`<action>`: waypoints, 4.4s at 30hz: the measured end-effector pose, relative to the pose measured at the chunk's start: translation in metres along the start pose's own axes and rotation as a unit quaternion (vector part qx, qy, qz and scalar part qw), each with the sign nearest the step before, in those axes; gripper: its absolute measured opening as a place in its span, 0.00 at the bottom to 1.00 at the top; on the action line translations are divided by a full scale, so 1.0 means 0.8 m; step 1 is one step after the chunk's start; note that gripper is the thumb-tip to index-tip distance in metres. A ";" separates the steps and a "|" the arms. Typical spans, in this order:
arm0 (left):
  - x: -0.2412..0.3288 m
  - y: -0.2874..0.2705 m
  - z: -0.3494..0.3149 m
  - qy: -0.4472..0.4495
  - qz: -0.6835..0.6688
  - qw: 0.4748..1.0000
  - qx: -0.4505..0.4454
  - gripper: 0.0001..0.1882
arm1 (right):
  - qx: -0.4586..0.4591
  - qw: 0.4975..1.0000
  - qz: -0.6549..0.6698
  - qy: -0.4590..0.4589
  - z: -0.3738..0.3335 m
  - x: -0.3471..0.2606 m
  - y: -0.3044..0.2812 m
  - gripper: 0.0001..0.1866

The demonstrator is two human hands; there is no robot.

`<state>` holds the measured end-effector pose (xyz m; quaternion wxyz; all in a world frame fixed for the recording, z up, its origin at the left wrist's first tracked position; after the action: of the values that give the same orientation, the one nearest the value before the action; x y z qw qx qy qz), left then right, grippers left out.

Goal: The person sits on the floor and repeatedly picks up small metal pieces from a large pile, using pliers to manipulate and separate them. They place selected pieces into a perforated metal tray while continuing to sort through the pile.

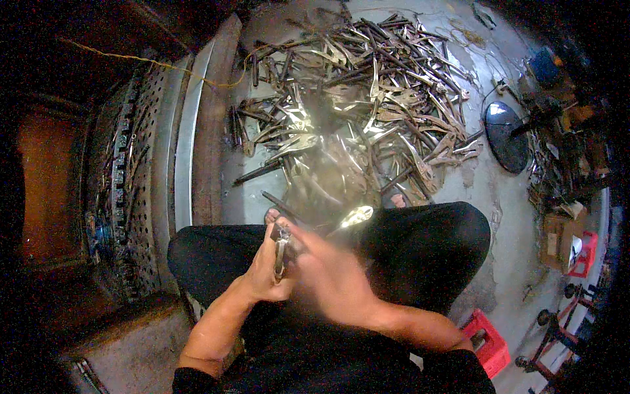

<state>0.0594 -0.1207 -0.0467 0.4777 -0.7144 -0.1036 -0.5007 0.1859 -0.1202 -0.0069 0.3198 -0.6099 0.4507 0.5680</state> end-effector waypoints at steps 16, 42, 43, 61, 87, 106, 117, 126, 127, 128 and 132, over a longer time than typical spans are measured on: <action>0.023 -0.027 0.023 -0.160 -0.095 0.982 0.022 0.51 | -0.018 0.987 -0.159 -0.017 0.001 -0.015 -0.018 0.24; 0.033 -0.026 0.004 0.070 0.010 0.988 0.140 0.18 | -0.043 0.984 -0.173 0.018 0.000 -0.009 -0.007 0.27; 0.034 -0.026 0.005 0.077 0.010 0.988 0.137 0.17 | -0.045 0.985 -0.162 0.021 0.000 -0.008 -0.007 0.27; 0.029 -0.027 0.001 0.079 -0.066 0.986 0.127 0.16 | -0.082 0.994 -0.065 0.038 -0.002 -0.009 -0.005 0.27; -0.055 -0.126 -0.026 -0.124 -0.546 0.766 0.315 0.33 | 0.278 0.888 0.337 0.147 0.004 0.037 -0.053 0.26; -0.449 -0.633 -0.393 -0.319 -0.321 0.614 0.646 0.14 | 0.364 0.851 0.352 0.143 0.047 0.092 -0.124 0.26; -0.317 -0.040 0.146 -0.218 0.138 0.952 -0.165 0.27 | 0.444 0.797 0.407 0.042 0.026 0.077 -0.159 0.25; -0.406 0.158 0.090 -0.539 -0.032 0.803 0.253 0.56 | 0.439 0.792 0.420 0.059 0.008 0.089 -0.170 0.25; -0.404 0.158 0.094 -0.562 -0.019 0.784 0.264 0.55 | 0.426 0.799 0.421 0.056 0.009 0.089 -0.171 0.26; -0.402 0.157 0.098 -0.584 -0.005 0.764 0.275 0.55 | 0.429 0.796 0.421 0.065 0.008 0.091 -0.171 0.26; -0.432 0.160 0.088 -0.604 -0.046 0.753 0.257 0.56 | 0.420 0.802 0.415 0.086 0.013 0.087 -0.169 0.26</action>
<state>0.0185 -0.0181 -0.4053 0.4575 -0.7132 -0.5277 0.0596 0.3018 -0.0707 -0.0932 0.2386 -0.2166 0.8808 0.3469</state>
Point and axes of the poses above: each hand's wrist, its own z-axis towards the middle knuckle, its own y-axis out of the palm, x = y × z, the point moved 7 cm from there along z, towards the middle knuckle
